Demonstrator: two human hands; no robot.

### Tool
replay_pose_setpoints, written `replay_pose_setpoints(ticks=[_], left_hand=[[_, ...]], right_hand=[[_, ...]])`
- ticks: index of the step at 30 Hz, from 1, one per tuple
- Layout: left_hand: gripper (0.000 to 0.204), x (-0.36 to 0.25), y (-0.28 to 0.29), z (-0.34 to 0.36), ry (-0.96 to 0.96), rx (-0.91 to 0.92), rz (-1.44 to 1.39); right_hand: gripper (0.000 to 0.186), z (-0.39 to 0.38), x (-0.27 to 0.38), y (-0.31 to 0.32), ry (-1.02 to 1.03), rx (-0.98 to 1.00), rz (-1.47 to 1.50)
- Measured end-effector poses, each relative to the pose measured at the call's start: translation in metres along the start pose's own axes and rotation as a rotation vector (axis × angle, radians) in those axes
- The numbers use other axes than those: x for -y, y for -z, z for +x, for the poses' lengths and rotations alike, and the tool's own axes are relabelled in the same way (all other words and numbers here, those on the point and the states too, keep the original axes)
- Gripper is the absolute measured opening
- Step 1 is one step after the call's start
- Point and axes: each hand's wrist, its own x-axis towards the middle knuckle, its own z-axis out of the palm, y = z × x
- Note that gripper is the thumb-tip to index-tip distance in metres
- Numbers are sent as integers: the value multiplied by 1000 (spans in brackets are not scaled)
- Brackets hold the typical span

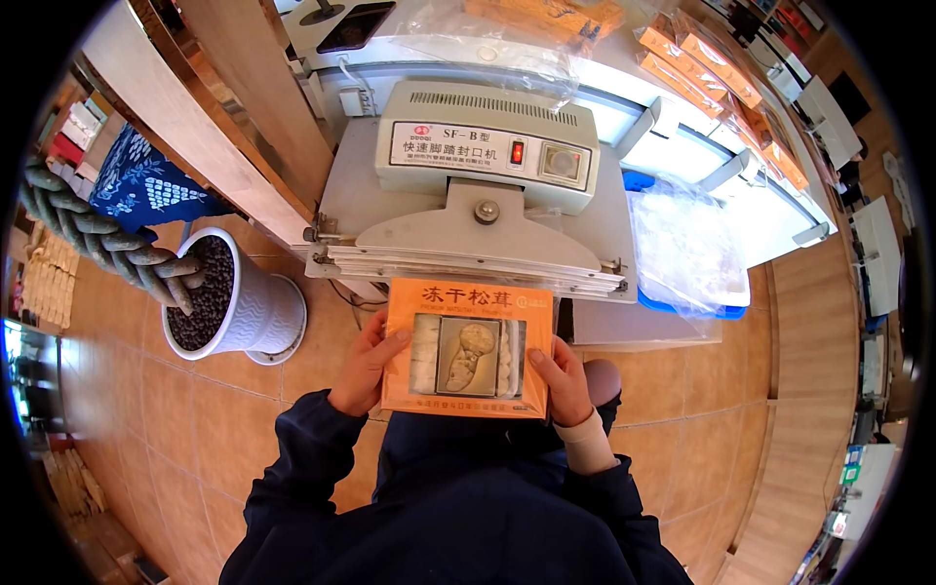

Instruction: The person places orange product boxes into clear plastic bags and seals them using a heat sealing machine. The person handles the boxes one by one, aligns the bag opening on the machine, and presses the seal. The sealed packages are then stacked on the counter.

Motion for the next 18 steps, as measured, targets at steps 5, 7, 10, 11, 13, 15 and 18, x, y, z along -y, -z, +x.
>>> replay_pose_setpoints(ticks=[5, 7, 10, 11, 13, 15, 18], left_hand=[[43, 1, 0, 0, 1, 1, -10], [44, 1, 1, 0, -2, -3, -6], [45, 2, 1, 1, 1, -4, 4], [45, 2, 1, 1, 3, -3, 9], [45, 2, 0, 1, -8, -10, 31], [44, 2, -1, 1, -13, -10, 38], [44, 2, 0, 1, -12, -6, 42]], right_hand=[[36, 1, -2, 0, 16, 5, 8], [36, 1, -1, -1, 11, 4, 14], [35, 0, 0, -2, 8, 9, 24], [35, -1, 1, -2, 8, 10, 27], [35, 0, -1, 1, 8, 19, 19], [35, 0, 0, 2, 10, 22, 8], [35, 1, -1, 1, 12, 16, -3]])
